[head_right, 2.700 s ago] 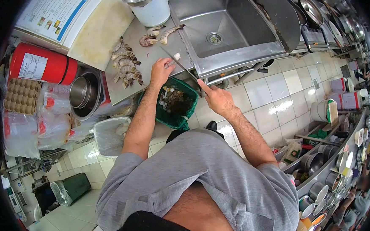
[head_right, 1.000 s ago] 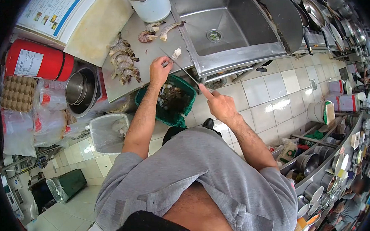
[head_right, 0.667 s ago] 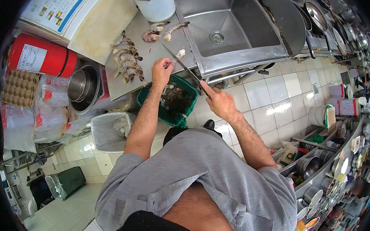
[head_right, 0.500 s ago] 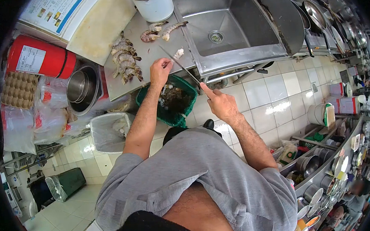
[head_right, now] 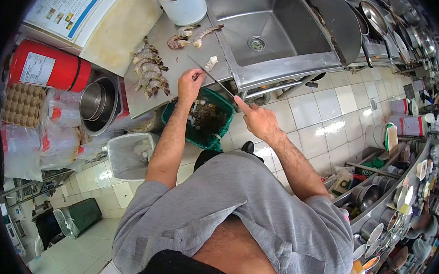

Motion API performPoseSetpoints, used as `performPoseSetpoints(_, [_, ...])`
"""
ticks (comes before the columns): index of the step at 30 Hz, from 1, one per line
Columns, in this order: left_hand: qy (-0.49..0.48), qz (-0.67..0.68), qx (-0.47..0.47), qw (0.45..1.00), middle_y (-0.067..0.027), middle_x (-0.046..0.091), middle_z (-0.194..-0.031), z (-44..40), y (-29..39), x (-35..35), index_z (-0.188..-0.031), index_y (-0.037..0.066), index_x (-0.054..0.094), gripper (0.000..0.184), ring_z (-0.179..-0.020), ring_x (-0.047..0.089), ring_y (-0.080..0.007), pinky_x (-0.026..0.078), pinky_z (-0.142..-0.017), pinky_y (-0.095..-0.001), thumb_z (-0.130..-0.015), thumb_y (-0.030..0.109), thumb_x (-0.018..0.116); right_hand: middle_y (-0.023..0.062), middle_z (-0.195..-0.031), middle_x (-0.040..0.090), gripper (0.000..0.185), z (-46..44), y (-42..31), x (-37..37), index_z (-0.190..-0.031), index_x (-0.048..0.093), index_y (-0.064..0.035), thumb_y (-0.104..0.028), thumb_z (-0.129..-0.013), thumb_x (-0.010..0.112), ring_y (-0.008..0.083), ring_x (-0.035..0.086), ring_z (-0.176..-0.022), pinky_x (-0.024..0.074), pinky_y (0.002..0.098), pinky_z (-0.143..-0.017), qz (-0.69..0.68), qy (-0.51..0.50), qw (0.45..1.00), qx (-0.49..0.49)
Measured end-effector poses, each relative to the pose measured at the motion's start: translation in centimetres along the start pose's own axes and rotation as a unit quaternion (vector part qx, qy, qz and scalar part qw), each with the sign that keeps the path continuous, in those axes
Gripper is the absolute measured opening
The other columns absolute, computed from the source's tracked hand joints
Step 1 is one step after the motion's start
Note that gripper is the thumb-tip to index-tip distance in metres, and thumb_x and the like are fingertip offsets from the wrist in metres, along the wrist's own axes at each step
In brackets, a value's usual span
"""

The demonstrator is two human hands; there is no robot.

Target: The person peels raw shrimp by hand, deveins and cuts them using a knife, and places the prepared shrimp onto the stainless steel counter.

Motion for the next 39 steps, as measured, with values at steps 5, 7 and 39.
performPoseSetpoints(5, [0.046, -0.027, 0.042, 0.998, -0.0113, 0.065, -0.082, 0.6, -0.4, -0.3, -0.087, 0.002, 0.066, 0.013, -0.080, 0.063, -0.0261, 0.050, -0.073, -0.0364, -0.077, 0.009, 0.071, 0.0134, -0.092, 0.062, 0.068, 0.7, 0.3, -0.3, -0.145, 0.033, -0.0230, -0.011, -0.084, 0.061, 0.0324, 0.065, -0.077, 0.0550, 0.0438, -0.068, -0.028, 0.007, 0.999, -0.018])
performPoseSetpoints(7, [0.036, -0.029, 0.037, 0.998, -0.0110, 0.065, -0.082, 0.4, -0.3, -0.2, -0.087, 0.002, 0.065, 0.014, -0.081, 0.063, -0.0266, 0.051, -0.074, -0.0369, -0.076, 0.009, 0.071, 0.0135, -0.093, 0.062, 0.068, 1.1, 0.3, -0.7, -0.145, 0.033, -0.0231, -0.011, -0.084, 0.061, 0.0322, 0.065, -0.077, 0.0551, 0.0437, -0.068, -0.029, 0.006, 0.999, -0.016])
performPoseSetpoints(39, [0.041, -0.061, 0.095, 0.993, -0.0062, 0.064, -0.097, 0.6, -1.2, -0.2, -0.089, 0.007, 0.067, 0.016, -0.093, 0.056, -0.0278, 0.043, -0.086, -0.0400, -0.075, 0.013, 0.071, 0.0096, -0.084, 0.062, 0.069, 2.6, 2.0, -4.3, -0.143, 0.039, -0.0252, -0.009, -0.081, 0.063, 0.0295, 0.064, -0.069, 0.0547, 0.0417, -0.062, 0.066, -0.033, 0.996, -0.040])
Point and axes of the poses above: each hand's wrist, its own z-axis away from the middle knuckle, its own x-axis out of the palm, y = z × x, the point moved 5 cm from there along -z, towards the middle knuckle
